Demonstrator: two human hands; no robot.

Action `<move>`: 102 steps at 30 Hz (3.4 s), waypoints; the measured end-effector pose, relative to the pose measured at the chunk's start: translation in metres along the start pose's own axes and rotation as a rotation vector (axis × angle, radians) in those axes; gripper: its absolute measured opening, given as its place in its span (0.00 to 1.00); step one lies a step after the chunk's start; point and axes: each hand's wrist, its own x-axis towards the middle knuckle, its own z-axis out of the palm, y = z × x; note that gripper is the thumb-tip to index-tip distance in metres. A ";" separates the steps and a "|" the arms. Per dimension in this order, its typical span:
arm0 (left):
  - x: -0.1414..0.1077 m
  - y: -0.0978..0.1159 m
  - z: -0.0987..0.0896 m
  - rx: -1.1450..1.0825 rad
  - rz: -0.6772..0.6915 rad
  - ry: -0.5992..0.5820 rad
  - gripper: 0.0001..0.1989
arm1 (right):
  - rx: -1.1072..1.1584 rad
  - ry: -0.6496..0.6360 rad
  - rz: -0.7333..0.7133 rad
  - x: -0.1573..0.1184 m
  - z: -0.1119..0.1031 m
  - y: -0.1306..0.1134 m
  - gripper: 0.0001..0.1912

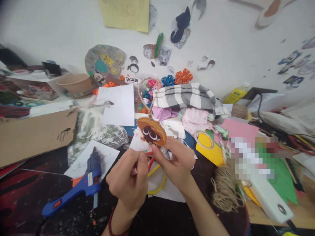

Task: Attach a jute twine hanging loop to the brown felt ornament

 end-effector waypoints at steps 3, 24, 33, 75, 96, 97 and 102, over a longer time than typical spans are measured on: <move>0.000 0.001 0.000 -0.001 -0.001 -0.002 0.15 | 0.025 -0.008 0.001 0.000 0.001 0.000 0.14; 0.001 0.001 0.000 0.017 -0.002 -0.017 0.15 | 0.046 -0.023 0.004 0.000 0.000 -0.002 0.15; 0.001 -0.002 -0.002 -0.046 -0.077 -0.075 0.16 | -0.020 -0.076 -0.011 0.001 -0.002 -0.002 0.09; 0.002 -0.001 -0.001 0.035 -0.016 -0.044 0.17 | -0.159 -0.080 -0.068 0.003 -0.001 -0.006 0.06; 0.005 -0.002 0.000 -0.024 -0.088 -0.089 0.17 | -0.020 -0.059 0.039 -0.002 0.003 0.007 0.05; 0.005 -0.003 0.001 -0.018 -0.049 -0.083 0.17 | 0.024 -0.056 0.077 -0.002 0.004 0.009 0.05; 0.006 -0.008 0.006 0.035 0.126 -0.055 0.15 | 0.227 -0.080 0.253 0.002 0.004 0.009 0.04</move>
